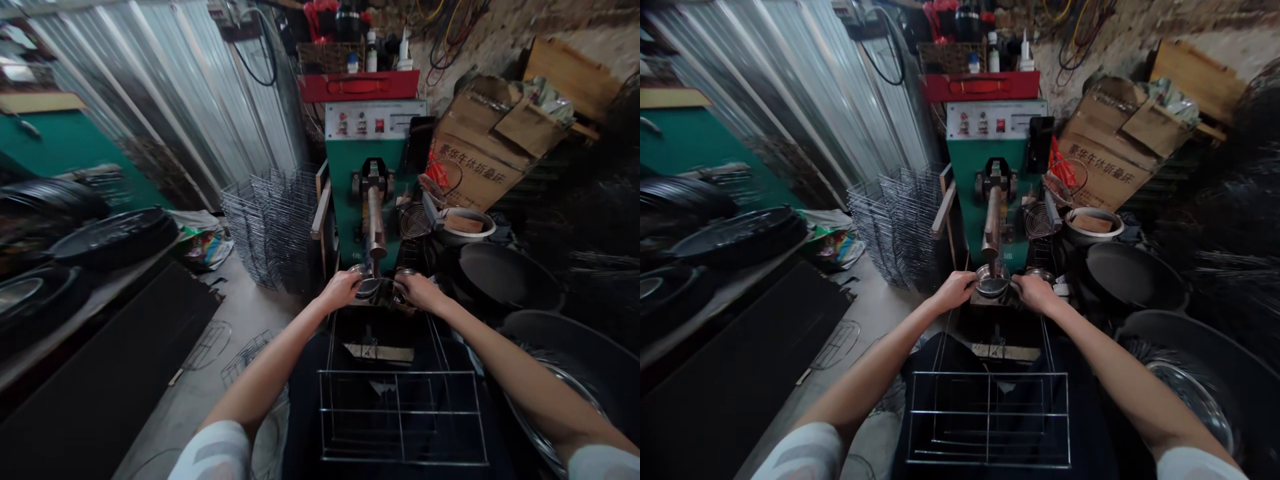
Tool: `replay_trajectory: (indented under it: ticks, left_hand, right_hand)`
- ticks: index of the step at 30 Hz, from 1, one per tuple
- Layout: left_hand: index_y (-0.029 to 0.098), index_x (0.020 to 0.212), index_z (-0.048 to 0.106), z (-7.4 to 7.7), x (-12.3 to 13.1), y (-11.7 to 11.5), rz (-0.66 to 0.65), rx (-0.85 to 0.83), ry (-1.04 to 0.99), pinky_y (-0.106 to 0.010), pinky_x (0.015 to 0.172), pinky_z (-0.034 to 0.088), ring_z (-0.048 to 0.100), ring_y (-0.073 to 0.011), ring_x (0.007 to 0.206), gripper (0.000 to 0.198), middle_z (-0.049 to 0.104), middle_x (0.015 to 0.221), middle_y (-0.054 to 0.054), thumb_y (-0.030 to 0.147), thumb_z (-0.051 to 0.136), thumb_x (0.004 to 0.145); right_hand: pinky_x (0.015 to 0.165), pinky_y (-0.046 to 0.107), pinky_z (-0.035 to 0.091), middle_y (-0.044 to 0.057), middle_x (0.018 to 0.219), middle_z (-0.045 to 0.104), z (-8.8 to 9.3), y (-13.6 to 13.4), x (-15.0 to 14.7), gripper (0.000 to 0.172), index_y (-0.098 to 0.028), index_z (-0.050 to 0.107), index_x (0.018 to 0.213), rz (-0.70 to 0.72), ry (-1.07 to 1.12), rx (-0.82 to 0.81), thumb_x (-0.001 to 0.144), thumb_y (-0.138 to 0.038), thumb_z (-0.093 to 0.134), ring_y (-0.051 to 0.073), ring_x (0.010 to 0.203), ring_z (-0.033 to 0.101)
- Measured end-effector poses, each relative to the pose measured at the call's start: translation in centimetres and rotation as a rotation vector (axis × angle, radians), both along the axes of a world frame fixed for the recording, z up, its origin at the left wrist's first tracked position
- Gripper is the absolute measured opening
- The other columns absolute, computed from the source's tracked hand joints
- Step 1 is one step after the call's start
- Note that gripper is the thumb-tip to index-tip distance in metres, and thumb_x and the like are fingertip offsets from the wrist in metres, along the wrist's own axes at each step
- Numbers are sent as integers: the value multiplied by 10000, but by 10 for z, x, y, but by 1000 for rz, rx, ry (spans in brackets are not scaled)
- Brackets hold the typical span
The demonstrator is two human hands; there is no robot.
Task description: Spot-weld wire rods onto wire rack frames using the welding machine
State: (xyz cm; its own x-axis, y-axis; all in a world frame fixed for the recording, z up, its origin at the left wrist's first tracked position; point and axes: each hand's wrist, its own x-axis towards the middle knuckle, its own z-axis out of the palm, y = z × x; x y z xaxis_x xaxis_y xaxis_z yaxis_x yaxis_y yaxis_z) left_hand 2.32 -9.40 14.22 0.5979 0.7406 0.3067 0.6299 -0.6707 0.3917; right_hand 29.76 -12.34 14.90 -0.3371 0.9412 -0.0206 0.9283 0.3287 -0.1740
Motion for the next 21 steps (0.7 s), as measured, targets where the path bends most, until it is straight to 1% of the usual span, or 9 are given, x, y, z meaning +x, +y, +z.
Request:
replay_trajectory:
  ticks: [4,8,13,18,21]
  left_hand:
    - [176,843,682,-4,-1,3,-6,-5,-16,-267,705,443,639,-195,741,178,669,765,-53,163,536,944]
    - [169,833,677,-6,-2,4,-10,-12,-25,-263,699,434,633,-185,729,174,670,762,-51,149,543,944]
    - [160,806,687,-4,0,5,-8,-25,-18,-247,674,411,618,-163,687,211,662,715,-33,157,536,953]
    - [154,781,687,-1,1,7,-7,-34,1,-246,666,396,631,-172,704,187,663,711,-35,116,558,910]
    - [154,776,684,1,1,7,-6,-41,2,-246,660,392,629,-173,698,187,659,705,-35,114,558,908]
  right_hand:
    - [762,297,427,78,1039,749,-1,2,0,257,-277,690,1084,-8,12,-12,1068,-374,452,250,954,686]
    - [767,295,429,83,1053,750,-1,3,-1,248,-278,694,1090,-14,13,-18,1068,-366,464,251,968,683]
    - [814,289,435,85,1027,748,0,5,0,253,-251,707,1057,14,39,-35,1071,-353,477,237,958,672]
    - [823,268,435,83,1009,744,1,7,2,248,-234,717,1054,31,77,-51,1068,-345,496,218,946,664]
    - [817,263,433,87,996,743,-1,9,4,232,-230,722,1044,40,89,-53,1060,-333,514,217,936,665]
